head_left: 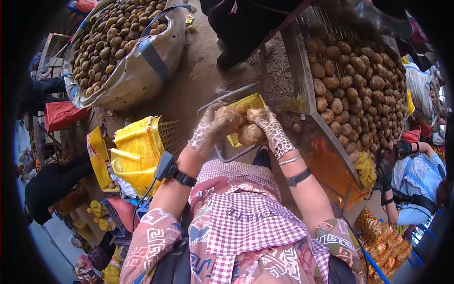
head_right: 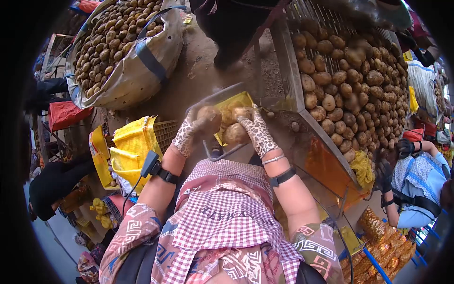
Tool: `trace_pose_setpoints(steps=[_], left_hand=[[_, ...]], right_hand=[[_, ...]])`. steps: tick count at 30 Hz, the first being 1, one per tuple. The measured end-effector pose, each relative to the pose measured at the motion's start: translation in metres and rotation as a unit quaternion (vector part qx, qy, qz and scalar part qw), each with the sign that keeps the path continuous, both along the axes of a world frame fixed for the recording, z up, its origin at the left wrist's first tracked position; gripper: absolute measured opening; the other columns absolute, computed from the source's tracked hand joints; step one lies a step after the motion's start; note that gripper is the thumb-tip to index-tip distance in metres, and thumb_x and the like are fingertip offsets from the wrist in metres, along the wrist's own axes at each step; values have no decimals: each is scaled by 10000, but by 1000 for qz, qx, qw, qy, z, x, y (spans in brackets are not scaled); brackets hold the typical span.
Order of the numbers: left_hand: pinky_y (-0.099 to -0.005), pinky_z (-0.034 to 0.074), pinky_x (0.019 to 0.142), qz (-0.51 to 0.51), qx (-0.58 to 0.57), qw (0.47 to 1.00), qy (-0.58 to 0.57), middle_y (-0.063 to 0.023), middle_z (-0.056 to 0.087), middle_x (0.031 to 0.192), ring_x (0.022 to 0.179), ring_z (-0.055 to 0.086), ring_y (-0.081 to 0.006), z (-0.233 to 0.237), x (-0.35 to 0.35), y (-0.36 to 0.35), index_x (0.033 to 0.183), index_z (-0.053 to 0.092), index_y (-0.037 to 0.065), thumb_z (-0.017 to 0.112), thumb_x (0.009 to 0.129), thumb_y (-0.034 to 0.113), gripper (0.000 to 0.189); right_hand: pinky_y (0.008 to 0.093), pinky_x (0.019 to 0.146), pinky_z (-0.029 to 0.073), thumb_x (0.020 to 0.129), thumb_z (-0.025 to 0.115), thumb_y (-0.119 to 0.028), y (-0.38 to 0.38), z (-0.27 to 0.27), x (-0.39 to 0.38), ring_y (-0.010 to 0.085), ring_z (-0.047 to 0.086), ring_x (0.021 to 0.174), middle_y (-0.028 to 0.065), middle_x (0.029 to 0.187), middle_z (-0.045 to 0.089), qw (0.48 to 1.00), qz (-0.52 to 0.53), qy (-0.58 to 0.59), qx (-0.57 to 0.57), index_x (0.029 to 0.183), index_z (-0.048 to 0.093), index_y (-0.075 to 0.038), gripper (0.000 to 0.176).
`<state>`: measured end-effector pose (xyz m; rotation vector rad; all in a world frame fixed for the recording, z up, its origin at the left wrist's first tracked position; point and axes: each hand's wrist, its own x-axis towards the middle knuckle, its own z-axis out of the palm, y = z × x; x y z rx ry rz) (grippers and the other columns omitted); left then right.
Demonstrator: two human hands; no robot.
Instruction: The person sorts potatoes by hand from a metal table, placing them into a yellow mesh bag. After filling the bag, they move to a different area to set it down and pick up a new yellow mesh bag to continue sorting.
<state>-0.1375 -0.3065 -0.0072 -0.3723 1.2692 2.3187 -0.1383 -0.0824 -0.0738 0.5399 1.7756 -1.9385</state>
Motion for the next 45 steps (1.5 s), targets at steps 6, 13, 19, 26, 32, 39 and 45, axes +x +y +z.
trace_pose_setpoints(steps=[6, 13, 19, 26, 32, 39, 45], left_hand=[[-312, 376, 1037, -108, -191, 974, 51, -144, 470, 1367, 1234, 466, -236, -51, -5, 15, 1411, 360, 18, 638, 901, 213, 613], [-328, 483, 813, -84, -350, 933, -1, -103, 668, 983, 897, 607, -184, -56, 28, -38, 1096, 642, 3, 580, 933, 262, 313], [-358, 482, 859, -185, -429, 884, -35, -179, 685, 1030, 996, 634, -266, -79, 9, -21, 1141, 638, -6, 603, 897, 399, 474], [-323, 494, 794, -250, -401, 873, -123, -100, 658, 1073, 931, 610, -194, -177, -8, -11, 1206, 592, -2, 640, 907, 352, 465], [-334, 489, 858, -233, -287, 927, -64, -103, 647, 1108, 991, 598, -208, -160, 9, -6, 1198, 583, 5, 609, 928, 241, 360], [-336, 499, 740, -219, -240, 938, -124, -113, 666, 990, 867, 622, -212, -117, -30, -21, 1152, 601, 0, 553, 946, 342, 402], [-333, 500, 530, -202, -262, 936, -122, -98, 648, 871, 636, 623, -202, -117, -7, -12, 1087, 599, 22, 564, 943, 303, 318]], right_hand=[[241, 657, 525, 927, 608, -185, -9, 33, 43, 110, 609, 888, 78, 1096, 614, 984, -106, -54, 132, 1228, 521, -30, 349], [288, 860, 503, 953, 576, -226, -42, 2, 139, 200, 589, 1059, 122, 1190, 585, 959, 177, -210, 73, 1293, 501, -3, 414], [320, 1005, 407, 892, 640, -156, -110, -95, 155, 196, 518, 1180, 88, 1267, 558, 995, 27, 49, -77, 1329, 480, -43, 479], [372, 920, 472, 866, 630, -128, -141, -124, 150, 275, 587, 1053, 130, 1118, 629, 956, 40, 266, 114, 1119, 604, -44, 268], [448, 805, 482, 876, 587, -186, -127, -111, 141, 313, 621, 871, 150, 907, 652, 856, 260, 292, 338, 917, 652, -81, 130], [464, 999, 423, 866, 499, -562, -71, -32, 211, 387, 560, 1142, 236, 1198, 604, 863, 306, -199, 348, 1186, 630, -32, 633], [455, 872, 492, 852, 557, -561, -46, 71, 151, 335, 649, 969, 232, 1034, 663, 839, 382, -162, 352, 1137, 644, -43, 598]])
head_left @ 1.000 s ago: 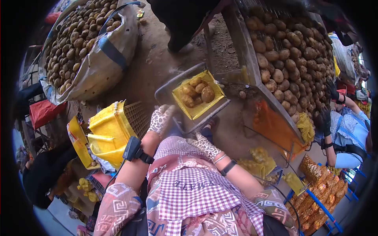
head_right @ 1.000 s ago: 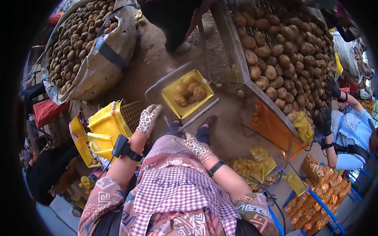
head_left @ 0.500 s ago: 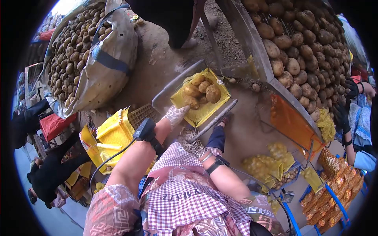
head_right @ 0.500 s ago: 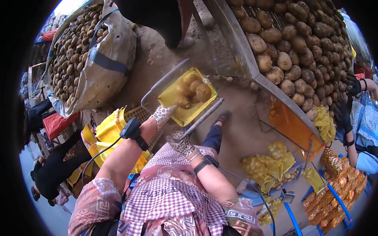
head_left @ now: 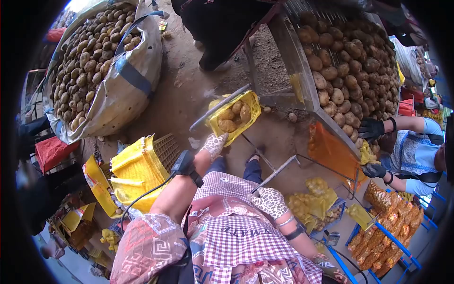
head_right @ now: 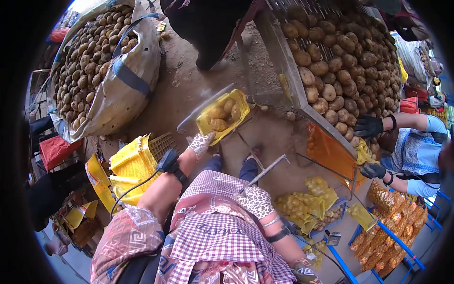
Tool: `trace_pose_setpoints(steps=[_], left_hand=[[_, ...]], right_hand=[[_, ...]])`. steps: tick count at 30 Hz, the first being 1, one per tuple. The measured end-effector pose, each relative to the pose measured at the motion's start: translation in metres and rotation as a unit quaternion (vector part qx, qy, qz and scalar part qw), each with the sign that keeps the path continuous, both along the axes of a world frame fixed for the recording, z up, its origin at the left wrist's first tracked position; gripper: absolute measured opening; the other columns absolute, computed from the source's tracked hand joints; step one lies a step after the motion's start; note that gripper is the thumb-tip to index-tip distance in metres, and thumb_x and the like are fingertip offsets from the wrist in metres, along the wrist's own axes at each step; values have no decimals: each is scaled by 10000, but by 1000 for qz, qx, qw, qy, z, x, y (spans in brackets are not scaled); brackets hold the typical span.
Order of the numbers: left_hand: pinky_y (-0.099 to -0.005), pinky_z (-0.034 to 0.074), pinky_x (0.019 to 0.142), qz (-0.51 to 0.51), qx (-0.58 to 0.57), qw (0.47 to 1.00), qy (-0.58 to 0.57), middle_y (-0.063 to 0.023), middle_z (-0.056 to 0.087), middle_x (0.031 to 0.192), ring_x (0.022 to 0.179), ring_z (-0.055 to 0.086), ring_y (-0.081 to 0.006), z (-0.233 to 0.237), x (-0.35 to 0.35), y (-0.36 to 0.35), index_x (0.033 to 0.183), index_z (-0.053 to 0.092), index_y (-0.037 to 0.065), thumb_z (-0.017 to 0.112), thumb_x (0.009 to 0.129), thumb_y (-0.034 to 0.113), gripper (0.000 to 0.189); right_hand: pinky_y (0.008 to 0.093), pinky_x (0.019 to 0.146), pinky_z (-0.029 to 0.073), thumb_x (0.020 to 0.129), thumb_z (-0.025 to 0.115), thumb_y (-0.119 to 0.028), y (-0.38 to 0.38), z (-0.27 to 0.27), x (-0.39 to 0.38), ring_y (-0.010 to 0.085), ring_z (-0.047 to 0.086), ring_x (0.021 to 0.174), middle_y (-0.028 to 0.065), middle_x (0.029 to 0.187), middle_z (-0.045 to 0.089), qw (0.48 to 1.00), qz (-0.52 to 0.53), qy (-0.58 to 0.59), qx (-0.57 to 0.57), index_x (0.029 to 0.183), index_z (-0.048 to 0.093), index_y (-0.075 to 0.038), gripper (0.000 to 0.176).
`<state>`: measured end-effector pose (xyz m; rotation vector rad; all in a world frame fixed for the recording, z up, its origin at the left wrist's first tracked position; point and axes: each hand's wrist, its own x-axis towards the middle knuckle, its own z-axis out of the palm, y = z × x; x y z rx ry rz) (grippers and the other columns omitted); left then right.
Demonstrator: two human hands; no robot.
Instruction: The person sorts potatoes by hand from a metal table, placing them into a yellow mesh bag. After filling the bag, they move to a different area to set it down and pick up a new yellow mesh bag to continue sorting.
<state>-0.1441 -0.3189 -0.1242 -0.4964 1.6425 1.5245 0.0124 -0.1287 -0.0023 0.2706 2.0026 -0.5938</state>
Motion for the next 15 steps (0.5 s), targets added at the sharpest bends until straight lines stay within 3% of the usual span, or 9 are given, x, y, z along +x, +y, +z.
trace_pose_setpoints(steps=[1, 2, 3, 5, 7, 8, 10, 13, 15], left_hand=[[-327, 491, 496, 56, 15, 998, -1, -100, 643, 872, 604, 614, -197, -2, 3, -1, 1069, 602, 19, 567, 940, 307, 317], [-343, 510, 594, 4, -15, 1000, -17, -121, 649, 949, 708, 640, -225, 9, -11, -6, 1109, 594, -14, 573, 935, 314, 371], [-343, 510, 594, 8, -17, 1000, -14, -121, 649, 949, 708, 640, -225, 7, -12, -11, 1109, 594, -14, 573, 935, 314, 371], [-355, 482, 738, -23, -68, 997, 19, -145, 658, 993, 859, 623, -255, -3, -20, -19, 1142, 596, -38, 571, 930, 336, 431], [-360, 468, 810, -41, -98, 993, 41, -158, 663, 1016, 935, 615, -270, -2, -26, -27, 1158, 597, -51, 570, 927, 347, 460], [-362, 470, 806, -51, -85, 994, 41, -158, 666, 1010, 921, 613, -259, 1, -26, -29, 1145, 606, -49, 569, 927, 345, 452], [-358, 473, 807, -69, -55, 994, 58, -154, 669, 1015, 906, 609, -232, -10, -24, -35, 1138, 613, -48, 571, 930, 322, 427], [-360, 471, 812, -57, -8, 995, 78, -156, 666, 1033, 921, 607, -229, -11, -17, -32, 1153, 607, -46, 576, 928, 322, 433], [-357, 466, 824, -41, 5, 997, 68, -157, 660, 1044, 943, 599, -227, -5, -14, -34, 1162, 601, -47, 578, 926, 333, 448]], right_hand=[[433, 817, 517, 850, 592, -537, 2, 10, -16, 313, 671, 898, 210, 975, 680, 999, 2, 45, 19, 1117, 649, -47, 561], [402, 784, 523, 844, 627, -509, 2, 12, -33, 300, 675, 858, 190, 942, 686, 985, -133, 101, -40, 1114, 646, -32, 548], [372, 751, 530, 839, 662, -480, 1, 9, -53, 286, 678, 819, 171, 910, 692, 947, -264, 156, -100, 1110, 643, -18, 537], [315, 716, 528, 819, 712, -446, -6, -41, -90, 253, 675, 783, 166, 925, 685, 884, -368, 266, -116, 1158, 602, 27, 593], [364, 821, 521, 810, 683, -525, -23, -62, -146, 323, 661, 942, 221, 1065, 662, 874, -473, 64, -85, 1246, 542, 48, 734], [364, 821, 521, 810, 683, -525, -24, -95, -162, 323, 661, 942, 221, 1065, 662, 873, -474, 68, -91, 1246, 542, 48, 734], [398, 956, 464, 796, 654, -580, -25, -189, -182, 366, 574, 1143, 250, 1216, 599, 888, -454, 6, -70, 1312, 495, 35, 818], [409, 1047, 386, 795, 620, -613, -27, -231, -192, 372, 462, 1275, 256, 1296, 541, 927, -365, 34, -84, 1307, 509, 30, 830], [389, 993, 438, 832, 623, -531, -28, -234, -189, 334, 549, 1186, 194, 1222, 614, 932, -355, 43, -53, 1255, 552, 32, 708]])
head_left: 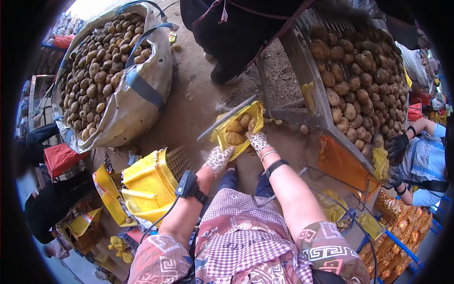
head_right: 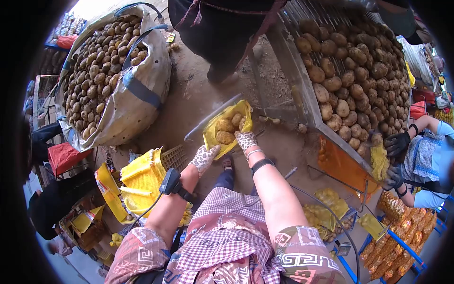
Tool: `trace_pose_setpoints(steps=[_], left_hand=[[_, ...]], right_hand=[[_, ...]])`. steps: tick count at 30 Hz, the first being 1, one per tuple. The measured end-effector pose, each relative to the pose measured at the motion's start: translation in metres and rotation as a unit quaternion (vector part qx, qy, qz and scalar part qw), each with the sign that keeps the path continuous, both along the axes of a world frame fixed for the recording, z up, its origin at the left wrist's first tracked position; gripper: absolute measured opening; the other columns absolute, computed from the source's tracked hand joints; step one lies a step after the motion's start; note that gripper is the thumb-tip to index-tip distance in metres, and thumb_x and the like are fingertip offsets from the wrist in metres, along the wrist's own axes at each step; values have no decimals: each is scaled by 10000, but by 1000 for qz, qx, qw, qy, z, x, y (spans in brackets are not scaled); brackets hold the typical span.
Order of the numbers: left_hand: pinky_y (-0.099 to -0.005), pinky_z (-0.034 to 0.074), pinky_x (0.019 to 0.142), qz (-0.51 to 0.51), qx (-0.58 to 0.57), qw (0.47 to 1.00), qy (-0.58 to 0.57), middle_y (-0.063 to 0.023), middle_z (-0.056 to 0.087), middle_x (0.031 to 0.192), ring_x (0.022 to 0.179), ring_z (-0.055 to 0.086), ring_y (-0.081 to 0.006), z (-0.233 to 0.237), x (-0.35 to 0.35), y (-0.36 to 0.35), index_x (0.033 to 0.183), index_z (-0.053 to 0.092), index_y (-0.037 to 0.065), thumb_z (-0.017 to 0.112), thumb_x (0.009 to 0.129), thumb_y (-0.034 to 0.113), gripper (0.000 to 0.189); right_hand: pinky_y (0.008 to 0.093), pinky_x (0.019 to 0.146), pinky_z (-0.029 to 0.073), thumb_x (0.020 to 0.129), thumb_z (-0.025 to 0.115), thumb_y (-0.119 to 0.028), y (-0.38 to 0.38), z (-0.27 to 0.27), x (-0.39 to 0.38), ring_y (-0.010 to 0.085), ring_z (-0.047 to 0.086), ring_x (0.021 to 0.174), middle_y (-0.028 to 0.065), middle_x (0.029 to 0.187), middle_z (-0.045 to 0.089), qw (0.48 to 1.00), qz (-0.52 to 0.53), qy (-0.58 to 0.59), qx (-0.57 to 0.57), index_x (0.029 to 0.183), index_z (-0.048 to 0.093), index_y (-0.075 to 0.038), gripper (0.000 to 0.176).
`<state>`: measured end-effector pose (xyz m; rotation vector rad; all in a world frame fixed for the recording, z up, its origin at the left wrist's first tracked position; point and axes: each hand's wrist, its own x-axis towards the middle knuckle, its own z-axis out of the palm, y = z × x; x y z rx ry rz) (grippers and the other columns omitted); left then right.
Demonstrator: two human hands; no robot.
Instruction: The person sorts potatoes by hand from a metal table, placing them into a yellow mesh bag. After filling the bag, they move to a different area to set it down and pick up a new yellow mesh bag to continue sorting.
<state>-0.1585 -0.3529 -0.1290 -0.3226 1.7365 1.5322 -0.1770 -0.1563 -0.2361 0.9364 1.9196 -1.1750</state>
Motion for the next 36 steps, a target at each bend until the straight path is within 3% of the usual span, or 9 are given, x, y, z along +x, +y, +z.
trace_pose_setpoints(steps=[2, 4, 10, 14, 16, 21, 26, 31, 36], left_hand=[[-358, 460, 839, 28, -76, 995, -61, -157, 652, 1062, 961, 592, -233, -8, 1, -9, 1175, 595, -50, 573, 928, 355, 475], [-365, 454, 852, 62, -95, 990, -87, -156, 645, 1073, 967, 588, -240, -19, -5, -20, 1184, 592, -54, 574, 929, 390, 513], [-384, 458, 857, 81, 6, 997, 14, -180, 662, 1059, 968, 607, -271, -38, 1, -37, 1137, 610, -48, 536, 944, 443, 533], [-349, 473, 854, 187, -251, 947, 70, -124, 667, 1065, 967, 615, -228, 5, -2, -73, 1099, 647, 17, 440, 990, 433, 477], [-349, 465, 893, 180, -292, 892, 295, -118, 673, 1050, 979, 614, -221, -57, 3, -106, 1099, 651, 25, 441, 992, 417, 457], [-442, 454, 959, 104, 189, 956, -197, -114, 682, 948, 970, 628, -282, -4, -53, -95, 999, 671, 29, 504, 957, 473, 476], [-519, 449, 946, 50, 394, 881, -255, -122, 678, 941, 987, 625, -323, -27, -56, -121, 946, 675, 27, 566, 939, 394, 383], [-401, 491, 856, -196, 151, 968, -48, -105, 681, 952, 920, 645, -257, 22, -82, -116, 990, 673, 11, 622, 906, 334, 338], [-440, 483, 797, -399, -189, 844, 304, -176, 651, 886, 893, 604, -359, 59, -82, -97, 969, 694, 26, 636, 841, 275, 286]], right_hand=[[362, 888, 502, 856, 631, -448, -5, 48, 9, 285, 617, 1029, 145, 1079, 661, 975, -177, 48, -129, 1188, 588, 34, 587], [286, 383, 433, 924, 595, -359, -3, 87, 27, 150, 500, 424, 47, 637, 575, 948, -265, 10, -178, 946, 618, -52, 309], [262, 409, 420, 950, 580, -261, -6, 163, 47, 134, 500, 423, 33, 570, 547, 911, -256, 163, -279, 862, 601, -37, 242], [239, 438, 423, 947, 590, -257, -2, 189, 40, 105, 528, 469, 17, 610, 583, 926, -211, 182, -254, 866, 622, -39, 235], [231, 449, 430, 935, 614, -233, -4, 194, 43, 87, 542, 495, 5, 648, 604, 922, -220, 177, -264, 909, 635, -27, 209], [244, 444, 424, 929, 622, -218, -1, 192, 49, 92, 533, 489, 22, 643, 599, 918, -252, 195, -236, 914, 630, -12, 207], [258, 424, 412, 944, 594, -231, 3, 205, 53, 121, 521, 456, 33, 581, 565, 926, -248, 181, -220, 851, 618, -14, 238], [251, 444, 414, 943, 597, -238, 0, 208, 48, 110, 531, 488, 34, 616, 586, 927, -235, 201, -210, 859, 630, -20, 235], [244, 438, 413, 937, 603, -240, -8, 214, 38, 105, 531, 491, 26, 633, 591, 911, -247, 216, -251, 898, 634, -25, 221]])
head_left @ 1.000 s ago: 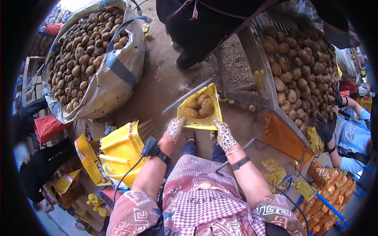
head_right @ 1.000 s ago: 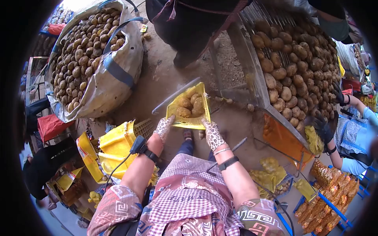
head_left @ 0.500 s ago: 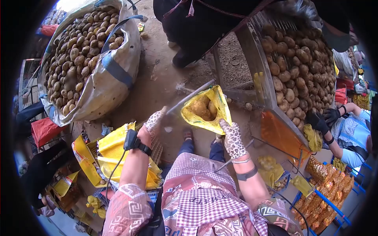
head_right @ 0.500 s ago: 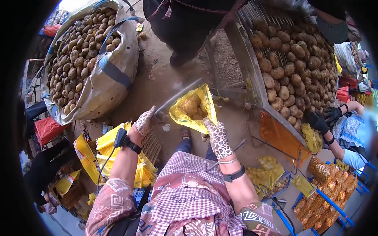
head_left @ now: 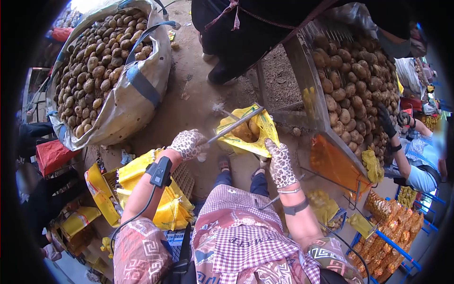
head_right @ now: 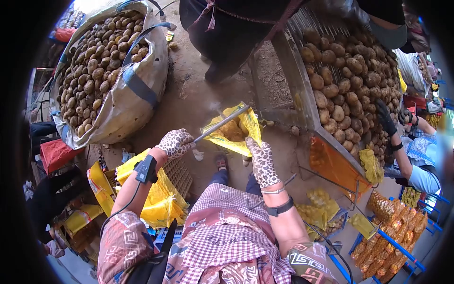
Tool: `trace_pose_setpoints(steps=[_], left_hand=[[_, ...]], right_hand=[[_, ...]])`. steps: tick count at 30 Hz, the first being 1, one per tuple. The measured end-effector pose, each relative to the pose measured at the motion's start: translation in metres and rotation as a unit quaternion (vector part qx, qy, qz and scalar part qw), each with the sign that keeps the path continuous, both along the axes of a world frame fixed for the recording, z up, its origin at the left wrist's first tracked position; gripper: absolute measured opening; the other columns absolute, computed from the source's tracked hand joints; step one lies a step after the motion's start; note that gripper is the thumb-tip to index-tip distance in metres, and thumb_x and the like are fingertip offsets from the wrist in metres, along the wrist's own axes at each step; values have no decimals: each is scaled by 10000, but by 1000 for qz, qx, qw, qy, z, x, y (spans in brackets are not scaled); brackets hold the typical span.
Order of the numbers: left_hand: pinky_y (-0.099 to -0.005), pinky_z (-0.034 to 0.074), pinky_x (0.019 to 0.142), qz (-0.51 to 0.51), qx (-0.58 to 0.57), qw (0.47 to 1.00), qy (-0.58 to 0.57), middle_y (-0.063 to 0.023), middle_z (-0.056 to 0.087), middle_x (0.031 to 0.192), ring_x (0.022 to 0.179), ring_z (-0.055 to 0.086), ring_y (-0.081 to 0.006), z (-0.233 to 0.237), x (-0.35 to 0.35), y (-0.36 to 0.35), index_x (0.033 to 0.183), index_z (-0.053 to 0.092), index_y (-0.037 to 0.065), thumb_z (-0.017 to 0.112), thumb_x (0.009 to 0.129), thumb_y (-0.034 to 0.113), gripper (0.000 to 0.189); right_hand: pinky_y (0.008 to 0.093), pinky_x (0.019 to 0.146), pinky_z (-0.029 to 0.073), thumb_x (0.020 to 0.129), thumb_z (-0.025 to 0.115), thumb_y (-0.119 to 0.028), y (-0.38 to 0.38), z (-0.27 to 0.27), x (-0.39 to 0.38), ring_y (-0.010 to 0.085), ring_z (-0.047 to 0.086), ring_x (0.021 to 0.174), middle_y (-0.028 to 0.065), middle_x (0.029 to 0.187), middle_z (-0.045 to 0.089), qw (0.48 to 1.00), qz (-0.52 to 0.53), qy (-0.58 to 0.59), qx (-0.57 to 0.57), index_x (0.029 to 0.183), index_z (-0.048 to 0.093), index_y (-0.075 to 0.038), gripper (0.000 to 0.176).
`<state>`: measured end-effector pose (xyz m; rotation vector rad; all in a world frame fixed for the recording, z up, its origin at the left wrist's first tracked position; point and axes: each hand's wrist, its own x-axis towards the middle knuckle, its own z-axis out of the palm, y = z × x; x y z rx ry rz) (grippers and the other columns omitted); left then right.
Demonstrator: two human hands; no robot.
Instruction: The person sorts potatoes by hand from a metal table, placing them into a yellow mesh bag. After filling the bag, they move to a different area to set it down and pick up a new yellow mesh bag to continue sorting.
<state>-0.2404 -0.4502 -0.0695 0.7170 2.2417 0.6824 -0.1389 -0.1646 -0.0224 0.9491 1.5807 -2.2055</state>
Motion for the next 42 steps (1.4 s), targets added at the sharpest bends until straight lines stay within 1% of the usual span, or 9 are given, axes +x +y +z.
trace_pose_setpoints(steps=[8, 18, 21, 26, 30, 32, 34, 38, 42], left_hand=[[-438, 487, 781, -68, -63, 977, 191, -111, 667, 890, 908, 602, -303, 3, 8, 13, 881, 708, 94, 639, 799, 228, 172], [-411, 478, 797, 90, 146, 982, -76, -186, 630, 912, 885, 580, -368, -37, -6, -9, 950, 670, 17, 610, 847, 188, 209], [-452, 467, 809, -7, 47, 995, 93, -157, 661, 861, 881, 582, -362, -14, -23, 1, 892, 692, 42, 613, 836, 213, 196], [-460, 464, 812, -24, 8, 989, 142, -162, 655, 856, 884, 585, -364, -10, -39, 7, 871, 696, 50, 605, 833, 221, 197], [-438, 461, 885, 20, 5, 999, 50, -186, 648, 983, 986, 584, -357, 3, -23, 18, 974, 696, 63, 625, 815, 196, 219], [-412, 442, 949, 198, 182, 932, 244, -179, 621, 1093, 1072, 563, -346, 15, 5, 23, 1116, 637, 54, 656, 804, 197, 344], [-383, 442, 961, 241, 140, 923, 264, -180, 597, 1148, 1084, 570, -320, 30, 36, 23, 1221, 556, 24, 739, 753, 262, 556], [-368, 490, 869, 304, 1, 950, 74, -176, 613, 1105, 934, 624, -307, 12, 104, 24, 1232, 515, -12, 744, 786, 331, 607], [-409, 526, 766, 427, -105, 895, -71, -218, 638, 1069, 933, 654, -302, -42, 129, -11, 1149, 555, -71, 640, 864, 420, 575]], right_hand=[[234, 415, 406, 934, 604, -237, 7, -3, -1, 94, 521, 469, 15, 619, 576, 999, -33, 15, 15, 910, 627, -21, 219], [251, 396, 387, 940, 599, -270, -7, 3, 8, 104, 503, 412, 22, 535, 554, 997, -47, -30, 51, 783, 623, -30, 287], [218, 425, 402, 922, 633, -269, -15, 34, 1, 74, 523, 467, 5, 598, 577, 999, -11, 7, 45, 849, 635, -34, 246], [231, 429, 395, 918, 645, -278, -15, 74, 20, 85, 513, 470, 13, 589, 569, 999, 0, 12, 51, 812, 635, -20, 279], [203, 440, 409, 920, 639, -243, -24, 65, 41, 50, 521, 478, -17, 612, 587, 992, 77, -53, 79, 881, 663, -20, 227], [199, 440, 402, 926, 631, -239, -35, 61, 43, 39, 519, 485, -18, 629, 594, 994, 85, -54, 40, 882, 661, -18, 227], [217, 479, 433, 936, 615, -243, -42, 52, 50, 60, 560, 552, -2, 674, 620, 990, 124, -64, 26, 925, 663, -1, 248], [292, 608, 478, 928, 615, -201, -74, -1, 87, 161, 616, 698, 67, 732, 656, 973, 167, 104, 118, 1008, 656, 30, 247], [420, 740, 491, 912, 599, -287, -52, 61, 110, 303, 658, 848, 186, 906, 685, 969, 221, 100, 50, 1004, 663, 12, 319]])
